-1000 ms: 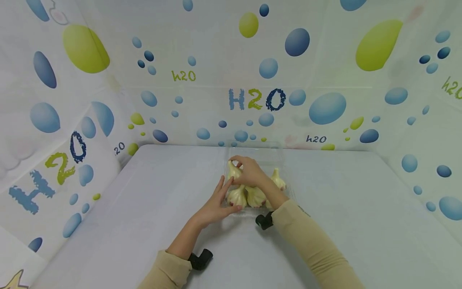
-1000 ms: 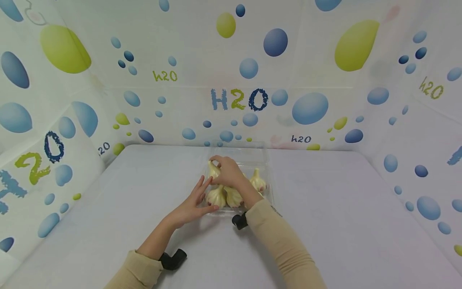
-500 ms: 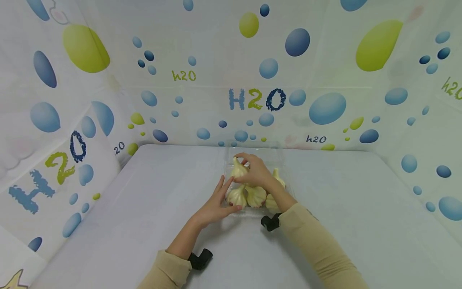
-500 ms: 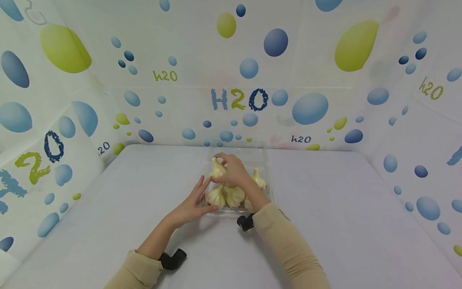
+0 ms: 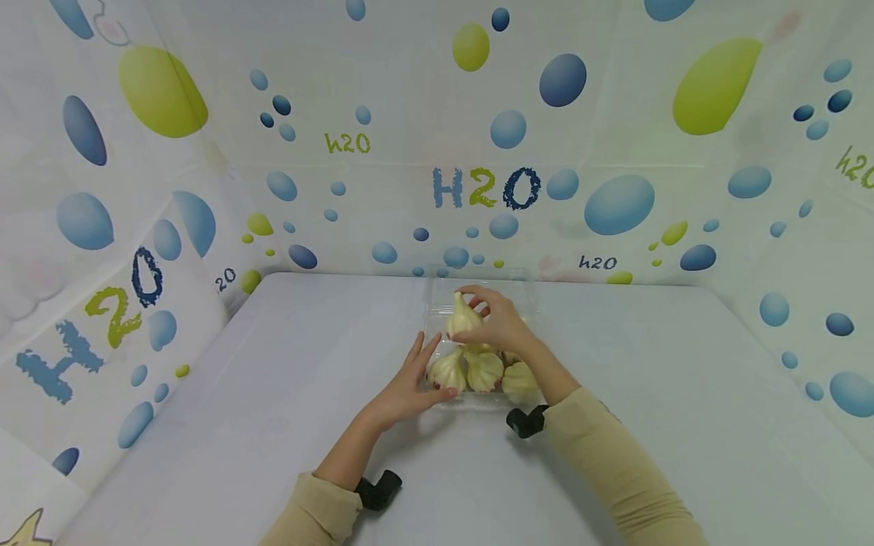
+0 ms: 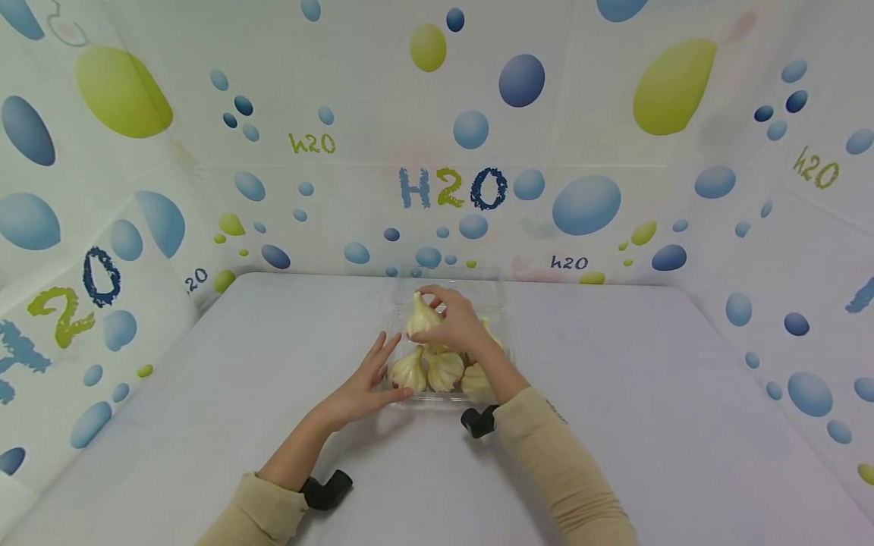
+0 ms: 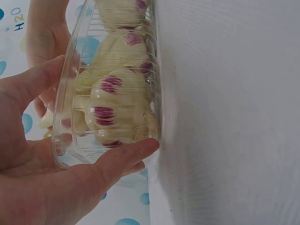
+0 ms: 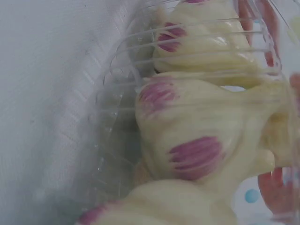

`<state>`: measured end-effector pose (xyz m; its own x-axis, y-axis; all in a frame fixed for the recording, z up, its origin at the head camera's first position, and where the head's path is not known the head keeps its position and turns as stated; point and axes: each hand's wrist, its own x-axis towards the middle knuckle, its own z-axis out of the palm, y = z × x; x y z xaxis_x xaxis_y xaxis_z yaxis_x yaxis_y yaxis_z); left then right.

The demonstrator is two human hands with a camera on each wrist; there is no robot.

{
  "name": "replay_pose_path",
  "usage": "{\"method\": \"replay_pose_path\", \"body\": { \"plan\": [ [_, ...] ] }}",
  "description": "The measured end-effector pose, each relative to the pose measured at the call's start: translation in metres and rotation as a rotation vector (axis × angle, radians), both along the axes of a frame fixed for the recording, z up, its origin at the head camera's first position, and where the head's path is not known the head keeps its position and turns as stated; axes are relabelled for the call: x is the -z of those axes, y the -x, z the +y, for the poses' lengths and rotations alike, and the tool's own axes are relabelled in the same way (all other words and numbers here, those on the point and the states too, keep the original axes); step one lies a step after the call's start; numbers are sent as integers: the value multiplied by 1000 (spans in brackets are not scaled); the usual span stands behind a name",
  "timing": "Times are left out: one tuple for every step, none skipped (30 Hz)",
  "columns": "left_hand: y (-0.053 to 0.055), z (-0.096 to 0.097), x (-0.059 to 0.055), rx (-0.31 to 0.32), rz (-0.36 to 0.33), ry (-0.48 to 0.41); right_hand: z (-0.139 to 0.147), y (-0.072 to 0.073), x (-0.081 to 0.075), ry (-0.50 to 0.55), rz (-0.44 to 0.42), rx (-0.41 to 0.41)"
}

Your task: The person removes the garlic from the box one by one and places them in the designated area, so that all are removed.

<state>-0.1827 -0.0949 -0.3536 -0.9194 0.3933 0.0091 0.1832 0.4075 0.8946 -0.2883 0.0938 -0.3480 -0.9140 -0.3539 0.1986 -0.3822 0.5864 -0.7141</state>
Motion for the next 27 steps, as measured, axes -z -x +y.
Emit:
{"method": "replay_pose_path", "body": {
  "plan": [
    [1, 0, 1, -1, -1, 1, 1, -1, 0, 2, -1, 2],
    [2, 0, 2, -3, -1, -1, 2, -1, -1, 6, -1, 3],
    [3, 0, 4, -5, -1, -6, 4, -1, -1, 11, 0, 7],
    [5, 0, 8, -8, -3, -6, 5, -2, -1, 18, 1, 8],
    [8, -1, 12, -10, -2, -5, 6, -3, -2, 24, 4, 7],
    [10, -1, 17, -12, 1, -7, 7, -3, -2, 33, 6, 6],
    [13, -1, 21, -14, 5, -6, 8, -4, -3, 40, 7, 4],
    [16, -2, 26, -17, 10, -4, 10, -5, -3, 47, 6, 6],
    [18, -2, 30, -19, 14, 1, 11, -5, -4, 49, 6, 6],
    [21, -3, 34, -21, 18, 6, 12, -6, -5, 49, 5, 9],
    [22, -3, 36, -22, 22, 9, 13, -7, -5, 47, 4, 12],
    [23, -3, 38, -23, 24, 11, 14, -7, -6, 44, 3, 15],
    [24, -3, 38, -24, 25, 12, 16, -8, -6, 41, 3, 18],
    [24, -3, 39, -25, 25, 13, 17, -9, -7, 41, 3, 20],
    [24, -3, 39, -26, 24, 14, 18, -9, -7, 37, 0, 25],
    [24, -4, 39, -26, 24, 13, 19, -10, -8, 38, -2, 29],
    [24, -4, 39, -25, 23, 14, 21, -10, -9, 39, -2, 31],
    [24, -4, 38, -25, 24, 15, 22, -11, -10, 40, -4, 33],
    [24, -3, 38, -24, 25, 18, 24, -12, -11, 42, -3, 34],
    [24, -3, 38, -24, 26, 20, 26, -13, -12, 44, -2, 35],
    [23, -3, 38, -24, 27, 22, 28, -13, -13, 45, 4, 36],
    [24, -3, 38, -23, 30, 24, 30, -14, -14, 46, 10, 36],
    [24, -3, 38, -24, 32, 26, 32, -15, -15, 45, 14, 37],
    [23, -3, 38, -24, 34, 28, 34, -16, -15, 44, 17, 39],
    [23, -3, 38, -24, 35, 28, 36, -17, -16, 43, 21, 42],
    [23, -3, 39, -25, 35, 29, 38, -17, -17, 46, 22, 47],
    [23, -3, 39, -25, 35, 29, 40, -18, -17, 46, 23, 48]
  ]
}}
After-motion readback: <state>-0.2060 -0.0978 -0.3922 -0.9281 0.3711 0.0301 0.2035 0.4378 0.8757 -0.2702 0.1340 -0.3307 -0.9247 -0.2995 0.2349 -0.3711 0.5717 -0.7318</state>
